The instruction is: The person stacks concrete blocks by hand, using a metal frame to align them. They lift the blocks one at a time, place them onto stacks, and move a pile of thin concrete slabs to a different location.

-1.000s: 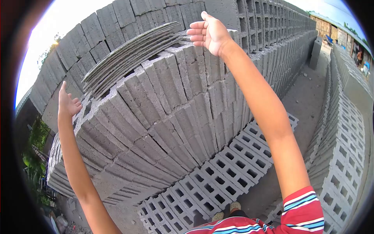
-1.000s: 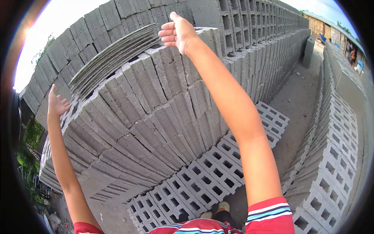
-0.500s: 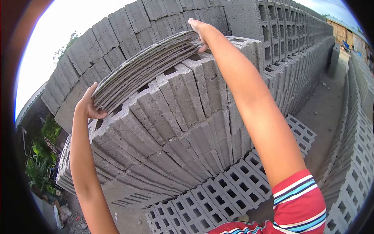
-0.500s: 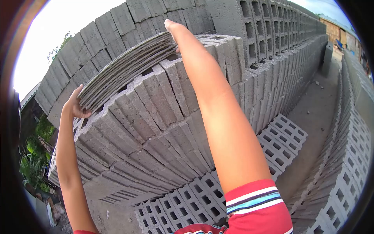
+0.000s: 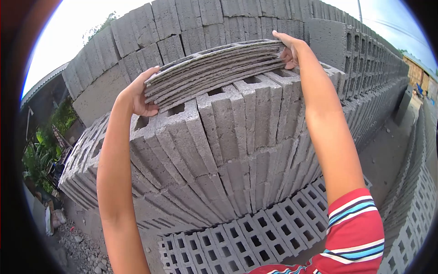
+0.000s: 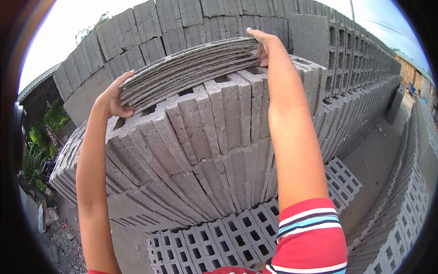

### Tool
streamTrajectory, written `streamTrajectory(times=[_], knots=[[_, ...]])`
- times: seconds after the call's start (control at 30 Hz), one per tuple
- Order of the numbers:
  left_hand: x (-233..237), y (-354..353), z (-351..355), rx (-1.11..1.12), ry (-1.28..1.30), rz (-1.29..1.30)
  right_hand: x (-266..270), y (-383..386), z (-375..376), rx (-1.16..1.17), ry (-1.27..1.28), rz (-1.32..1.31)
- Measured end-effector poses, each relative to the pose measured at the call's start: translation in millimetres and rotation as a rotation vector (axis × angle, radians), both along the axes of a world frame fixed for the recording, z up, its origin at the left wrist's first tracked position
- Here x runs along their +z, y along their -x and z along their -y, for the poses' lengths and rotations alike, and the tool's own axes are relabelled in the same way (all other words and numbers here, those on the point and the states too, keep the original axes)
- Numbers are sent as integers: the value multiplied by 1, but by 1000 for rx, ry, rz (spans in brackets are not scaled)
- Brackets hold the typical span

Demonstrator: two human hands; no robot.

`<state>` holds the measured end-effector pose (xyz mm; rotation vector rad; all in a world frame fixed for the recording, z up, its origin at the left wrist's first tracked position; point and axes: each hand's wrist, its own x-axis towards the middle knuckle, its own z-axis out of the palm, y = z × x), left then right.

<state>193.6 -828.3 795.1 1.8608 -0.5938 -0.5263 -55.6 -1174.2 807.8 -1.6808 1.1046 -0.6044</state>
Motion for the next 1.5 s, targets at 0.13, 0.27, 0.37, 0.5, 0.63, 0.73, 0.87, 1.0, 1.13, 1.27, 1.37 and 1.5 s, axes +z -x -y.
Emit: streamTrajectory(times=[0.13,0.27,0.37,0.5,0.63,0.73,0.87,1.0,1.13,1.27,1.37,1.5], knots=[[1,-13,0,-39,-35,5,11,0,6,52,-123,-14],[5,-8,-2,-32,-101,59,9,-10,12,6,-121,55],[0,-4,1,41,17,2,4,-16,9,-91,-103,86],[-9,-14,6,46,120,-81,-2,-19,17,-187,-40,120],[-16,-13,5,67,220,-32,5,-9,4,-235,-88,59],[-19,-10,-2,53,258,1,14,7,-16,-230,-89,39],[-20,-21,-7,-65,256,24,25,30,-48,-181,-109,-9],[-22,-23,-14,-102,297,53,21,61,-84,-143,-221,-43],[-28,-39,-12,-103,328,29,2,83,-124,-149,-218,19],[-22,-42,-12,-101,325,-10,-4,86,-141,-171,-248,110],[-17,-46,-12,-118,260,-45,-3,99,-134,53,-329,94],[-6,-36,-24,-204,111,24,-11,108,-110,197,-371,50]])
